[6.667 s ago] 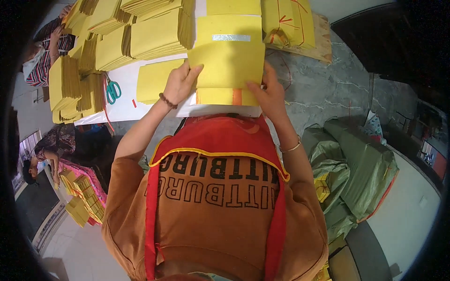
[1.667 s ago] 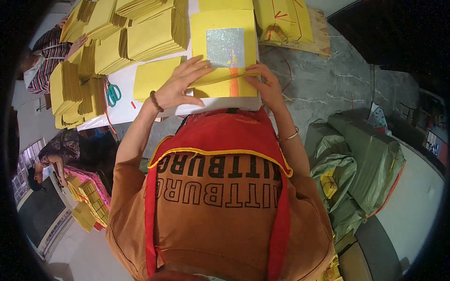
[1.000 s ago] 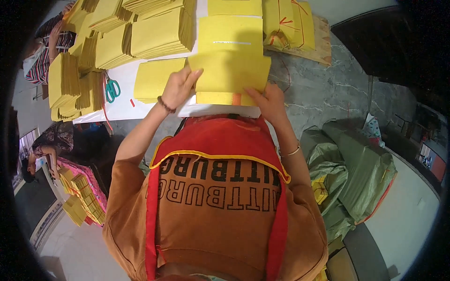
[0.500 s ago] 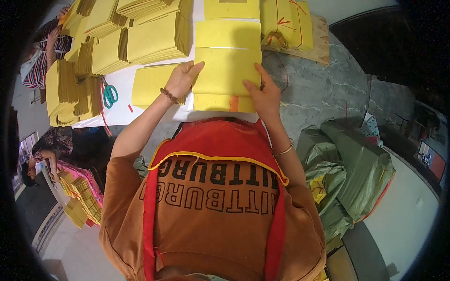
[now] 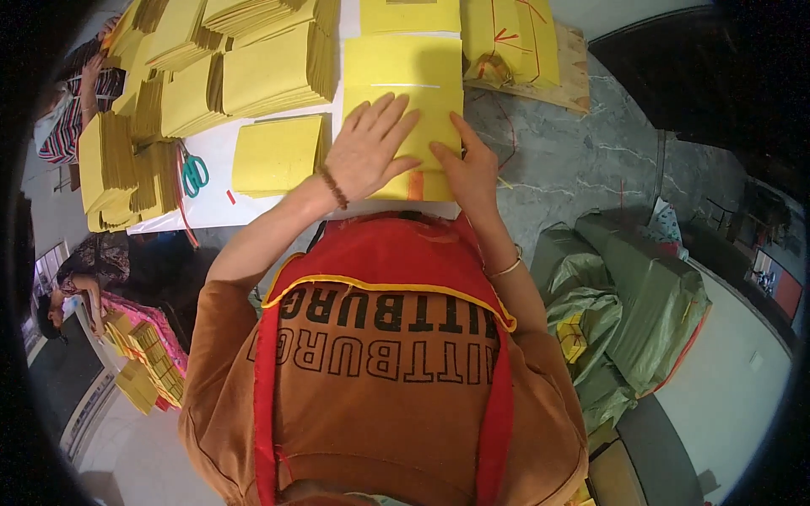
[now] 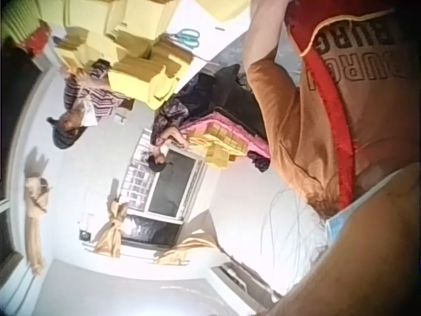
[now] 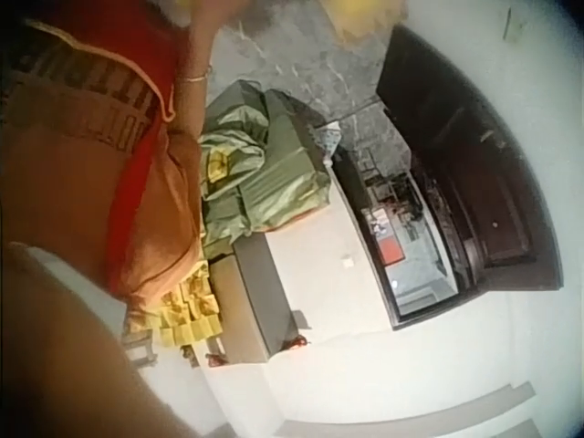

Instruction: Folding and stacking yellow paper sheets.

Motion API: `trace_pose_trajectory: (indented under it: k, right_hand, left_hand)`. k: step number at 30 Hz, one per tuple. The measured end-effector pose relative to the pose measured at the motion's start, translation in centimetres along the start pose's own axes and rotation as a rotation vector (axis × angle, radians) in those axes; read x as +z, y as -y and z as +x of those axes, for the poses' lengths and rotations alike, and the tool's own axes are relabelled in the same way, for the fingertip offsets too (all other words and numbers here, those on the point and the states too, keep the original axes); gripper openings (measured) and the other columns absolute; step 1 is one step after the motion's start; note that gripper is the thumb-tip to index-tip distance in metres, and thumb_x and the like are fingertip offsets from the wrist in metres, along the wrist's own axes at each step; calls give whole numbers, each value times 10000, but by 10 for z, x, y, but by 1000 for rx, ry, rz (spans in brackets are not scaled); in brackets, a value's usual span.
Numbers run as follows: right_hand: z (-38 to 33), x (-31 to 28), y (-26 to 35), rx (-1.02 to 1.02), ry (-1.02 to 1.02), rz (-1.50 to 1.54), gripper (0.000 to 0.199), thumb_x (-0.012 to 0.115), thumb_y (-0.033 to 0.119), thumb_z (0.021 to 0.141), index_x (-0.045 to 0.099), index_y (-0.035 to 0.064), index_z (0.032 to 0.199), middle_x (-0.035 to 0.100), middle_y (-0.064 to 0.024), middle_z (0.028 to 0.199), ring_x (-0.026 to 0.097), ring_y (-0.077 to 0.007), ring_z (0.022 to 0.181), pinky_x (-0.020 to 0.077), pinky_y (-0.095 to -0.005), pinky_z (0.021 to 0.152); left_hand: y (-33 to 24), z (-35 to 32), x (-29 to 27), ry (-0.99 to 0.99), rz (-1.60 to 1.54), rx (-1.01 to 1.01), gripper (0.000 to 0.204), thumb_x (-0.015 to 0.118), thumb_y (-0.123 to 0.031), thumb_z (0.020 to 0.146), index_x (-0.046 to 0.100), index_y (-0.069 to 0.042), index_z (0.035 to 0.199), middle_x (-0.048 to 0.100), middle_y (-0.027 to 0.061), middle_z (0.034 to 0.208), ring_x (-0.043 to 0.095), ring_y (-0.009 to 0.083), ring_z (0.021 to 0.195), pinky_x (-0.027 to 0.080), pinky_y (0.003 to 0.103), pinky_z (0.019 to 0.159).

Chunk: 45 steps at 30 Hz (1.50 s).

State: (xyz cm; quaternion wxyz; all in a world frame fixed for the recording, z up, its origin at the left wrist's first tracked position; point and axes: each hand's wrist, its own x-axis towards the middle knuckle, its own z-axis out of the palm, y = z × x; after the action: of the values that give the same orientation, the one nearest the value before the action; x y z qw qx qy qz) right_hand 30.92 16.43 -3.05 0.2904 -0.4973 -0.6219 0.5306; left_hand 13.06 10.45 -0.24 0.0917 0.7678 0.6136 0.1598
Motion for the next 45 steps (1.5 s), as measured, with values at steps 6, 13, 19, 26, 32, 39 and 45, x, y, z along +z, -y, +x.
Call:
trace_pose_trajectory:
  k: [6, 13, 19, 26, 32, 39, 45]
  right_hand:
    - [-11, -2, 20, -17, -7, -351, 477, 662, 182, 752, 538, 31, 1188, 530, -196, 1208, 532, -261, 1097, 411, -359, 892]
    - [-51, -10, -12, -605, 147, -891, 503, 605, 347, 805, 508, 94, 1229, 398, -75, 1367, 344, -241, 1278, 154, -580, 1018]
    - [-48, -8, -9, -571, 231, -841, 492, 521, 332, 863, 461, 72, 1276, 374, -45, 1390, 288, -255, 1311, 127, -581, 1035]
    - [-31, -34, -3, -145, 80, 81, 365, 384, 213, 958, 511, 1, 1226, 508, -112, 1263, 433, -204, 1197, 295, -312, 1018]
    - [-26, -28, 2, -266, -19, 17, 393, 358, 236, 966, 485, -12, 1243, 493, -134, 1273, 450, -225, 1194, 344, -364, 994]
    - [-23, -27, -9, -226, -41, 15, 320, 408, 179, 952, 547, -13, 1166, 555, -111, 1184, 503, -191, 1107, 374, -316, 941]
    - [-23, -20, -5, -231, 12, -10, 261, 459, 142, 930, 581, 5, 1116, 580, -93, 1128, 516, -170, 1066, 390, -295, 904]
  left_hand:
    - [3, -4, 19, 18, 88, -3, 640, 488, -459, 852, 345, -86, 1352, 291, 147, 1413, 256, 303, 1306, 194, 444, 1063]
    - [4, -3, 22, -3, 96, 16, 659, 518, -478, 825, 367, -94, 1339, 294, 144, 1410, 264, 304, 1298, 191, 446, 1061]
    - [7, -7, 7, 22, 95, 142, 646, 542, -468, 800, 416, -71, 1294, 372, 146, 1344, 347, 306, 1217, 271, 430, 1005]
    - [-33, 2, 22, -2, 401, 55, 540, 576, -277, 705, 501, -8, 1167, 542, 153, 1116, 528, 288, 988, 444, 354, 789]
    - [-3, -38, -34, -348, 160, 154, 449, 550, -127, 712, 536, -16, 1147, 568, 145, 1100, 556, 263, 1014, 455, 356, 849]
    - [82, -139, -43, -220, 359, -100, 560, 595, -94, 686, 482, -71, 1234, 547, 131, 1154, 527, 266, 1054, 437, 378, 878]
    - [94, -151, -20, -73, 318, -147, 584, 609, -107, 687, 455, -77, 1250, 475, 124, 1234, 449, 267, 1139, 384, 383, 937]
